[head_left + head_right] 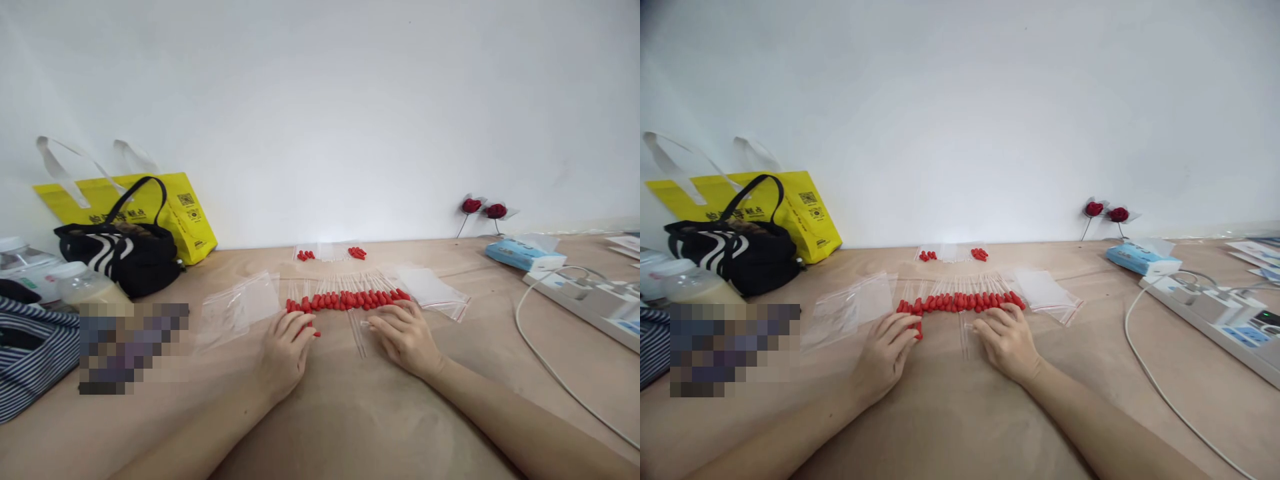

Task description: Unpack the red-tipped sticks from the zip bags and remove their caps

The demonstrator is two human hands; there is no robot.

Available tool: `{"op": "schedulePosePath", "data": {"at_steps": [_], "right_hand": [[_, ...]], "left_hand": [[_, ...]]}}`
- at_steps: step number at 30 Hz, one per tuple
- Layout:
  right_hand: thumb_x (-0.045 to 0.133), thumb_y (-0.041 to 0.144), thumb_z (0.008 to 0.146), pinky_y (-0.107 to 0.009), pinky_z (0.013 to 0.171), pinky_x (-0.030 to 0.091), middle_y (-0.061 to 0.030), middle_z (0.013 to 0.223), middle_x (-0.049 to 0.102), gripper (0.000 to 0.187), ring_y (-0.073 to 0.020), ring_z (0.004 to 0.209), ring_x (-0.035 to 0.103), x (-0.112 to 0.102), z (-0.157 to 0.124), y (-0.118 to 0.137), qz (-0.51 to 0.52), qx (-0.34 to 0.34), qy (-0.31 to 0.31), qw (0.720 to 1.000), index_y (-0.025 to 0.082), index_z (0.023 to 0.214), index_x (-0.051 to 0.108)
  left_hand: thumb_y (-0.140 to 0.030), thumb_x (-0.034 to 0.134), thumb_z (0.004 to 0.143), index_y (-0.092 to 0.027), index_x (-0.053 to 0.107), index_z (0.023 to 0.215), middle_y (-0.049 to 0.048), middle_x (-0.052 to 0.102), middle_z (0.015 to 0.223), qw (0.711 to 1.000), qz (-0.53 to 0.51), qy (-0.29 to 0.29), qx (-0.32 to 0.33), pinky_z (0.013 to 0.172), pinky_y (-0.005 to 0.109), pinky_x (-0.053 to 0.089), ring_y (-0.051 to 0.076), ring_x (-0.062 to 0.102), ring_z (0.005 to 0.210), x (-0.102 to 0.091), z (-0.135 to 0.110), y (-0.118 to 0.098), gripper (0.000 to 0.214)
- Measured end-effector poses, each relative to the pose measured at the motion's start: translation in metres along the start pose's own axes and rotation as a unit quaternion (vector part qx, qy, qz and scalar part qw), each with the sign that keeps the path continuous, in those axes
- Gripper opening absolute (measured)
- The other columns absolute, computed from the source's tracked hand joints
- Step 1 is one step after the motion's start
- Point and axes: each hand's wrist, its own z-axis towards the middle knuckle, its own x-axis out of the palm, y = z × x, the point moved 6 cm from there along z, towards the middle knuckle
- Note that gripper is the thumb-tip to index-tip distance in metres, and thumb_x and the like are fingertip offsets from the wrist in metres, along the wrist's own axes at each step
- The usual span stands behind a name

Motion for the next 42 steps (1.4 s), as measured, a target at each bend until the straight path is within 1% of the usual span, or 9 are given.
{"op": "schedulePosePath", "data": {"at_steps": [4, 7, 10, 15, 22, 32, 35, 38, 42], "right_hand": [[0.042, 0.022, 0.085, -0.027, 0.059, 0.042, -0.0058, 0.075, 0.062, 0.024, -0.0149, 0.065, 0.054, 0.013, -0.003, -0.014, 0.012, 0.096, 0.062, 0.993, 0.018, 0.099, 0.061], [0.038, 0.017, 0.083, -0.025, 0.057, 0.044, -0.0047, 0.073, 0.055, 0.028, -0.0140, 0.063, 0.053, 0.024, -0.009, -0.020, 0.062, 0.157, 0.099, 0.981, 0.016, 0.102, 0.059], [0.037, 0.009, 0.080, -0.025, 0.061, 0.046, -0.0048, 0.075, 0.053, 0.032, -0.0142, 0.066, 0.053, 0.031, -0.012, -0.019, 0.098, 0.177, 0.121, 0.972, 0.016, 0.102, 0.058], [0.036, 0.003, 0.074, -0.028, 0.068, 0.046, -0.0080, 0.085, 0.053, 0.033, -0.0165, 0.075, 0.054, 0.035, -0.010, -0.015, 0.127, 0.208, 0.116, 0.963, 0.015, 0.098, 0.055], [0.036, 0.002, 0.074, -0.032, 0.073, 0.046, -0.0075, 0.083, 0.050, 0.020, -0.0167, 0.076, 0.052, 0.043, -0.002, -0.008, 0.163, 0.241, 0.129, 0.948, 0.016, 0.077, 0.051], [0.036, 0.014, 0.084, -0.031, 0.074, 0.045, -0.0070, 0.085, 0.052, 0.021, -0.0163, 0.080, 0.053, 0.037, -0.001, -0.001, 0.196, 0.231, 0.102, 0.948, 0.016, 0.091, 0.055], [0.037, 0.015, 0.084, -0.030, 0.072, 0.045, -0.0061, 0.083, 0.054, 0.020, -0.0160, 0.079, 0.054, 0.035, -0.001, -0.003, 0.200, 0.227, 0.082, 0.950, 0.017, 0.089, 0.056], [0.037, 0.016, 0.084, -0.028, 0.070, 0.044, -0.0056, 0.081, 0.055, 0.019, -0.0155, 0.077, 0.054, 0.031, 0.000, -0.005, 0.205, 0.219, 0.065, 0.952, 0.018, 0.084, 0.056], [0.038, 0.020, 0.085, -0.029, 0.069, 0.040, -0.0053, 0.080, 0.057, 0.020, -0.0165, 0.077, 0.053, 0.026, 0.002, -0.007, 0.171, 0.212, 0.075, 0.959, 0.019, 0.079, 0.058]], "left_hand": [[-0.029, 0.039, 0.084, -0.019, 0.061, 0.088, 0.0046, 0.057, 0.077, 0.984, -0.082, 0.020, -0.159, 0.061, 0.027, 0.046, 0.015, 0.054, 0.066, -0.002, 0.000, 0.032, 0.025], [-0.036, 0.048, 0.077, -0.019, 0.056, 0.088, -0.0010, 0.055, 0.066, 0.940, -0.152, 0.074, -0.297, 0.053, 0.024, 0.043, 0.012, 0.052, 0.054, 0.005, -0.007, 0.057, 0.022], [-0.042, 0.057, 0.068, -0.019, 0.049, 0.078, -0.0053, 0.053, 0.057, 0.902, -0.201, 0.091, -0.372, 0.050, 0.022, 0.039, 0.011, 0.049, 0.049, 0.009, -0.015, 0.071, 0.026], [-0.048, 0.060, 0.063, -0.020, 0.042, 0.061, -0.0061, 0.048, 0.052, 0.893, -0.225, 0.116, -0.371, 0.047, 0.020, 0.034, 0.011, 0.047, 0.049, 0.016, -0.017, 0.070, 0.033], [-0.050, 0.061, 0.062, -0.019, 0.045, 0.060, -0.0050, 0.051, 0.053, 0.878, -0.234, 0.125, -0.399, 0.045, 0.020, 0.038, 0.010, 0.050, 0.049, 0.022, -0.018, 0.069, 0.035], [-0.043, 0.048, 0.072, -0.017, 0.050, 0.075, -0.0014, 0.057, 0.062, 0.837, -0.280, 0.133, -0.450, 0.050, 0.024, 0.046, 0.013, 0.059, 0.048, 0.024, -0.027, 0.086, 0.026], [-0.039, 0.041, 0.077, -0.017, 0.050, 0.077, -0.0012, 0.058, 0.062, 0.870, -0.197, 0.162, -0.422, 0.052, 0.024, 0.045, 0.013, 0.058, 0.049, 0.015, -0.019, 0.087, 0.024], [-0.036, 0.039, 0.080, -0.018, 0.055, 0.080, 0.0014, 0.063, 0.073, 0.906, -0.052, 0.201, -0.369, 0.062, 0.023, 0.044, 0.014, 0.060, 0.066, 0.009, -0.004, 0.088, 0.024], [-0.039, 0.042, 0.079, -0.018, 0.060, 0.082, 0.0078, 0.066, 0.088, 0.889, 0.025, 0.244, -0.386, 0.069, 0.028, 0.042, 0.021, 0.060, 0.083, 0.017, 0.010, 0.102, 0.028]]}}
